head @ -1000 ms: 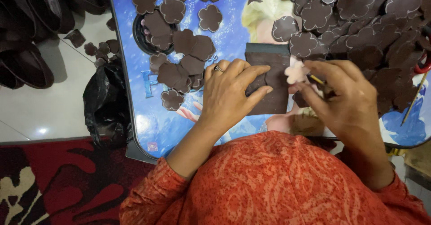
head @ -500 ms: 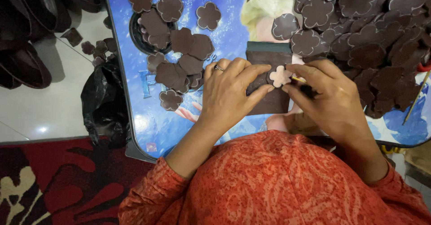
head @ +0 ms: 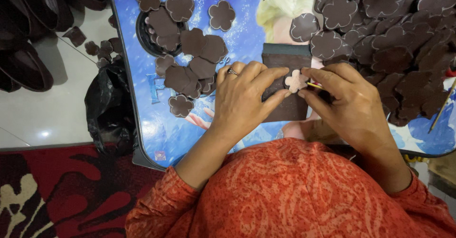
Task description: The person uses a small pointed tool to trace or emboss the edges of a light-colored flower-shaped leather cutout placed on a dark leather square. They repeatedly reposition the cutout and continue the tracing action throughout the clip.
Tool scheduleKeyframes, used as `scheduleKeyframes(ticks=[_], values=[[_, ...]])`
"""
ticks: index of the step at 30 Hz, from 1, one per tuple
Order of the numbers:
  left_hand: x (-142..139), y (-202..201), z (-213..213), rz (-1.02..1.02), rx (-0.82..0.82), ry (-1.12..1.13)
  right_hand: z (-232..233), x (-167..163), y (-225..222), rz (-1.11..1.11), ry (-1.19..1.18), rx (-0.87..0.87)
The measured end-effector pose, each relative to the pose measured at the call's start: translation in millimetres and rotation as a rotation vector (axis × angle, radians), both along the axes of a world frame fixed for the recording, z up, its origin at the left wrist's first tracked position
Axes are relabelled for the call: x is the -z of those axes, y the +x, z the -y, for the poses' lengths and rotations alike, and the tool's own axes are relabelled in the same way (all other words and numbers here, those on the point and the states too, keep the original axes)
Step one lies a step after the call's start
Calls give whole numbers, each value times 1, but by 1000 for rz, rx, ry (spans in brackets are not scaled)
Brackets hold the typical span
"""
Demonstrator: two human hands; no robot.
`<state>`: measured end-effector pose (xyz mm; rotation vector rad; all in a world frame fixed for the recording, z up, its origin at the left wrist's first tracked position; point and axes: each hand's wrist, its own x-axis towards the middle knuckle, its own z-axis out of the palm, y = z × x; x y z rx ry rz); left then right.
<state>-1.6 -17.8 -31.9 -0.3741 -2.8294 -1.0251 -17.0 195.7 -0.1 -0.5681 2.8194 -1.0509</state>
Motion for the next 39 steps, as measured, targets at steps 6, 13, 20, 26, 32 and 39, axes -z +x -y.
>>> scheduleKeyframes(ticks=[6,13,20,26,32,39], values=[[1,-2,-9,-48,-43,-6,0,-1,-1,25,16,10],[0,-3,-19,-34,-79,7,-10,-7,4,4,7,113],[2,-4,-17,-37,-72,7,-11,-2,7,10,-9,99],[2,-4,-16,-49,-59,1,-9,4,5,-14,-23,61],[2,-3,-14,-45,-41,2,-10,5,6,-10,-33,51],[2,-5,-14,-41,-41,14,-10,8,6,-18,-31,55]])
